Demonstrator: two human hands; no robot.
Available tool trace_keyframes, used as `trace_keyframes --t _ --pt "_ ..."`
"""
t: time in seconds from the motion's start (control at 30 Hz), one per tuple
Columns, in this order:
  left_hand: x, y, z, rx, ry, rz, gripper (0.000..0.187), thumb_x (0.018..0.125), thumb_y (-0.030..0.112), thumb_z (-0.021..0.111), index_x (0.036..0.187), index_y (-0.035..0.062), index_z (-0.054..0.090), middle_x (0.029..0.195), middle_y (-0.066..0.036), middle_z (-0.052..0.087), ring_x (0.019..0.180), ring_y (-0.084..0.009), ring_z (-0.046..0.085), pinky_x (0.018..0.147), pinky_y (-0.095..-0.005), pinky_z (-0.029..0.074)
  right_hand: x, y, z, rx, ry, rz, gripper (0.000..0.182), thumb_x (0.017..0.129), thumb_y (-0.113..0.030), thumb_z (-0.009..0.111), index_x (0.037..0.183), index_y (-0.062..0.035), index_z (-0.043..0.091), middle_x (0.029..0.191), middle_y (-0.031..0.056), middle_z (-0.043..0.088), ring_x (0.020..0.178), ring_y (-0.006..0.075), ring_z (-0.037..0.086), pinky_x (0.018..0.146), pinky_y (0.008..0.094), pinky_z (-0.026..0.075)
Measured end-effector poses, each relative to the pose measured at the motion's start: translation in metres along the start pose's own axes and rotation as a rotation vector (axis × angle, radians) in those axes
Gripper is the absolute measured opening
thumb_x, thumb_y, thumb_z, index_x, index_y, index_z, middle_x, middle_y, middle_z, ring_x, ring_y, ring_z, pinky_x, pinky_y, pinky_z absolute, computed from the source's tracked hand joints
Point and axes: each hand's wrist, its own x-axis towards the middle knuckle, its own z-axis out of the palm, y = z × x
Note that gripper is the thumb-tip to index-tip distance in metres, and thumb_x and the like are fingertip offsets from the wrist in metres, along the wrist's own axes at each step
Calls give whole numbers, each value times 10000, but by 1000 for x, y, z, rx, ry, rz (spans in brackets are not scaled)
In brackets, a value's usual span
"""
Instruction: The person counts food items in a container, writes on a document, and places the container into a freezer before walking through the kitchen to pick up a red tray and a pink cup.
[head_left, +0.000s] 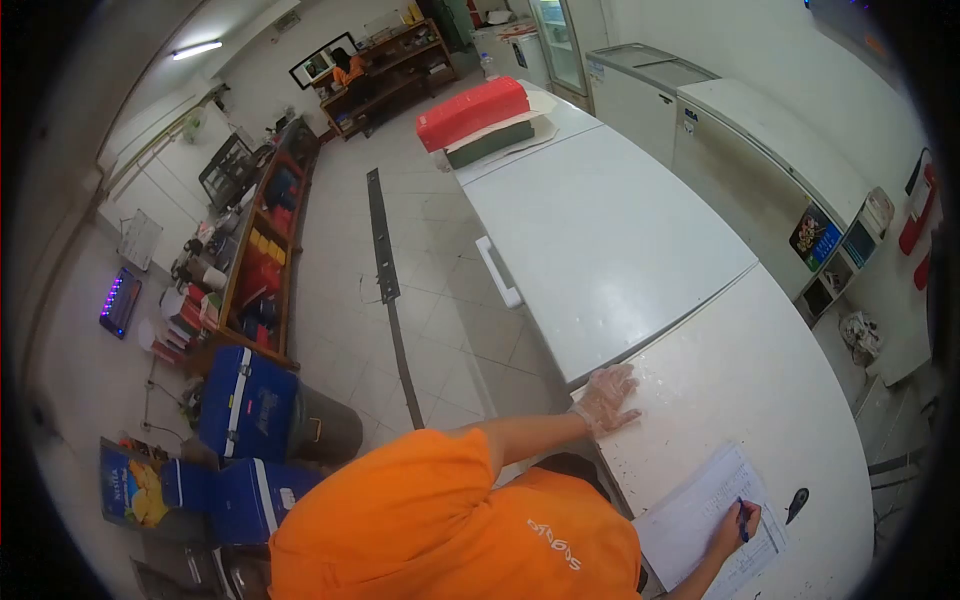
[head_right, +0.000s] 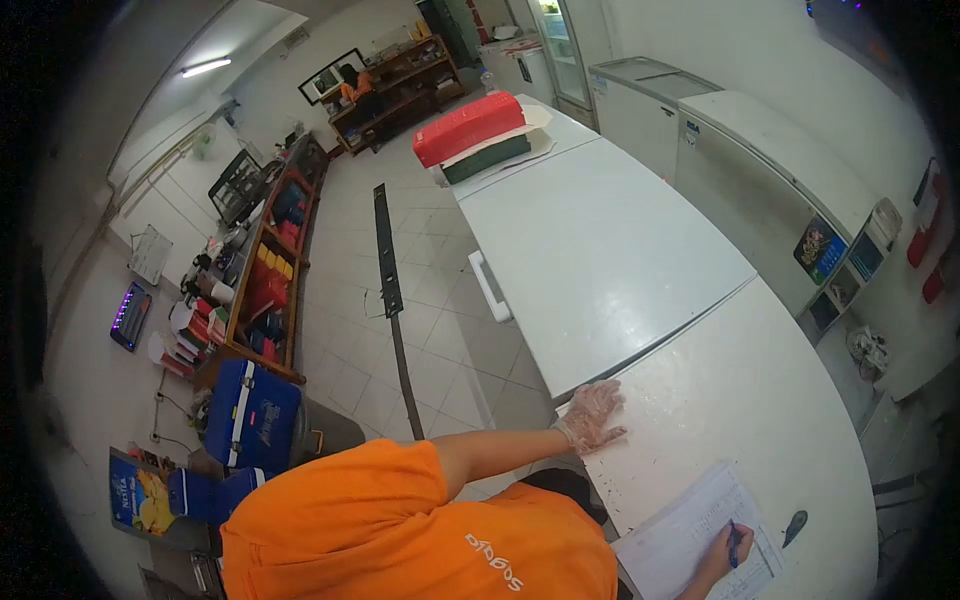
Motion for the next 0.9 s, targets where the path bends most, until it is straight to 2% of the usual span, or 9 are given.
trace_keyframes --t 0.1,0.17,0.2,0.27,0.4,0.5,0.57,0.77,0.9 --pt "-2 2 -1 8 13 0 728 935 583 601 1426 52 515 1600 -197 343 1478 -376 312 1198 -539 237 0 1 -2 10 -35 13 75 909 9 629 893 -9 559 850 57 550 794 174 539 750 324 478" --pt "-2 3 -4 25 5 6 729 936 585 598 1425 52 512 1594 -198 349 1469 -376 322 1197 -528 243 1 2 -2 49 -57 182 113 917 7 629 865 -14 530 814 45 517 747 166 504 719 332 471" --pt "-2 3 -6 24 8 4 729 936 585 598 1425 52 512 1594 -198 349 1469 -376 322 1197 -528 243 2 6 -1 49 -58 179 113 917 7 629 865 -14 530 814 45 517 747 166 504 719 332 471" --pt "-1 3 -5 8 2 14 722 937 582 597 1423 55 514 1586 -201 357 1465 -377 325 1192 -541 247 3 19 4 35 35 75 177 933 -26 619 814 -48 490 758 26 518 698 120 503 657 277 440" --pt "-1 0 -1 20 24 26 721 931 582 604 1421 61 516 1578 -204 364 1462 -377 331 1187 -554 252 2 33 7 84 47 -18 141 931 -19 610 838 -40 506 772 21 504 713 115 492 658 270 434" --pt "-1 0 -1 2 12 20 724 927 581 610 1422 62 514 1583 -206 359 1466 -374 325 1187 -562 250 2 26 8 54 62 -6 114 933 -9 601 866 -30 511 796 16 492 725 111 479 661 275 435" --pt "-1 0 -1 -6 15 17 723 924 580 614 1416 59 524 1581 -208 365 1467 -372 325 1188 -556 252 1 26 5 97 -3 48 91 928 12 595 894 -17 516 827 15 491 758 122 483 704 281 443" --pt "-1 2 -2 -4 46 19 711 917 571 630 1395 51 553 1570 -212 382 1462 -372 333 1187 -549 257 -1 22 3 53 10 -1 98 907 35 606 900 -7 519 862 26 502 827 151 496 798 298 449" --pt "-2 5 -10 -19 25 13 713 917 572 631 1395 49 552 1572 -214 382 1464 -373 332 1190 -540 256 -1 25 2 54 -8 12 103 902 32 613 899 -10 519 876 33 506 834 147 488 798 303 450"
